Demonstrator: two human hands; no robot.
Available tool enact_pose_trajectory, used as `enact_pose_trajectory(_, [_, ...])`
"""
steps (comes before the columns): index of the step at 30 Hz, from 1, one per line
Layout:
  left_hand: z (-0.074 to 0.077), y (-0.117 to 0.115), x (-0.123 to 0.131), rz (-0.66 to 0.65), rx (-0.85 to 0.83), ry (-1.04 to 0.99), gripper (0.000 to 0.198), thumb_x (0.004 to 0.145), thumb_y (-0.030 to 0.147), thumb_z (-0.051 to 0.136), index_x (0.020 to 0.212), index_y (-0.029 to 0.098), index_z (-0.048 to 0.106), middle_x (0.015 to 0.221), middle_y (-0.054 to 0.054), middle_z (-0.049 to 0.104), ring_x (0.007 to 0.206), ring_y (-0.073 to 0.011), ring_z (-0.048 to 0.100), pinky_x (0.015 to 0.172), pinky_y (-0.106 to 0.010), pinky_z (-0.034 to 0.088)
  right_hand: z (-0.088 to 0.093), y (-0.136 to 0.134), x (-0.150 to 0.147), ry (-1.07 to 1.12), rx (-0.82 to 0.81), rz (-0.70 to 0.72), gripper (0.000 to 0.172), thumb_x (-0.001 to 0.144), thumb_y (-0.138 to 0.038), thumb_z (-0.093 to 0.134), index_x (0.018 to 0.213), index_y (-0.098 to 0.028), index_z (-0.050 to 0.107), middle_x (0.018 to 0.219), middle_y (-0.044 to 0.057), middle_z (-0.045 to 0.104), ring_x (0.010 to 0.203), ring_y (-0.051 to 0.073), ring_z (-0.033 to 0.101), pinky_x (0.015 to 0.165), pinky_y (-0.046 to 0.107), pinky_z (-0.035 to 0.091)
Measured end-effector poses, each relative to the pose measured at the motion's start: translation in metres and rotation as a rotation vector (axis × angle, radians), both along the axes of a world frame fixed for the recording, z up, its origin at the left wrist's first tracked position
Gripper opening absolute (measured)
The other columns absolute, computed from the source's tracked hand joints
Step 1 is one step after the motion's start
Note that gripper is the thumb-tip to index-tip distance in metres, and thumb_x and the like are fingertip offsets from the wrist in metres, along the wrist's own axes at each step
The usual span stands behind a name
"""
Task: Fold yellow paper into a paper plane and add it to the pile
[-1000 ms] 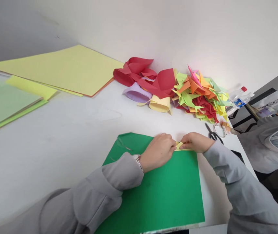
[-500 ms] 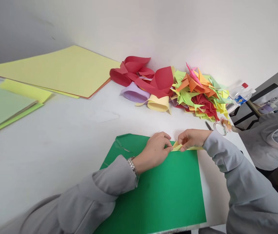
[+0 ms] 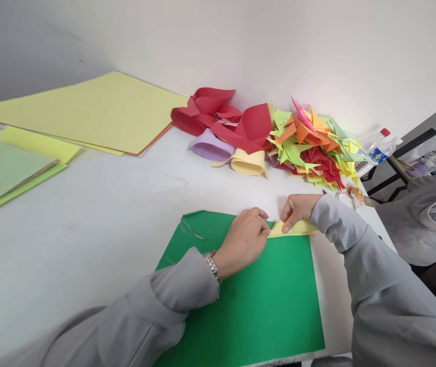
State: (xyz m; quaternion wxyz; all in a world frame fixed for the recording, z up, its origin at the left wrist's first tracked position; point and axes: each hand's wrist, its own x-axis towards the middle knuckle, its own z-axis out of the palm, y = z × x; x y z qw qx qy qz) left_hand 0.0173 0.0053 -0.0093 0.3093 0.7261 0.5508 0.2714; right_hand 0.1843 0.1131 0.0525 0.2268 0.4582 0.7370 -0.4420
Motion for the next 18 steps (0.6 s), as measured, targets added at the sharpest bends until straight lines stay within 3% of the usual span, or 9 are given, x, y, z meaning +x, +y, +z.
enact_pose_trajectory(4, [0.0, -0.002, 0.001, -0.005, 0.021, -0.004, 0.024, 0.078, 0.011, 0.051, 0.063, 0.02, 0.068, 0.107, -0.005, 0.067, 0.105, -0.0246, 0.058, 0.094, -0.041, 0.045, 0.002, 0.0, 0.011, 0.001, -0.035, -0.012, 0.059, 0.032, -0.048, 0.088, 0.078, -0.014, 0.075, 0.067, -0.002, 0.068, 0.065, 0.012, 0.059, 0.064, 0.022, 0.044])
enact_pose_trajectory(9, [-0.001, -0.001, 0.0, -0.008, 0.034, 0.0, 0.023, 0.077, 0.012, 0.052, 0.063, 0.02, 0.069, 0.107, -0.005, 0.067, 0.102, -0.0251, 0.058, 0.094, -0.041, 0.046, 0.002, -0.003, 0.025, -0.036, 0.0, -0.004, 0.064, 0.041, -0.049, 0.087, 0.093, -0.014, 0.075, 0.08, 0.002, 0.074, 0.076, 0.016, 0.066, 0.071, 0.023, 0.049])
enact_pose_trajectory(13, [-0.001, 0.0, 0.0, -0.011, 0.039, 0.007, 0.023, 0.077, 0.012, 0.051, 0.064, 0.019, 0.069, 0.108, -0.006, 0.066, 0.102, -0.0255, 0.058, 0.093, -0.042, 0.046, 0.005, -0.005, 0.018, -0.133, 0.101, 0.05, 0.054, 0.049, -0.042, 0.086, 0.096, -0.017, 0.076, 0.08, -0.001, 0.074, 0.074, 0.016, 0.067, 0.069, 0.023, 0.049])
enact_pose_trajectory(18, [-0.001, -0.002, -0.001, -0.013, 0.045, 0.017, 0.025, 0.076, 0.011, 0.049, 0.064, 0.019, 0.069, 0.109, -0.006, 0.066, 0.102, -0.0246, 0.057, 0.094, -0.042, 0.045, 0.021, -0.015, -0.003, -0.309, 0.284, 0.16, 0.037, 0.056, -0.018, 0.082, 0.093, -0.017, 0.075, 0.087, 0.003, 0.074, 0.081, 0.021, 0.067, 0.07, 0.026, 0.047])
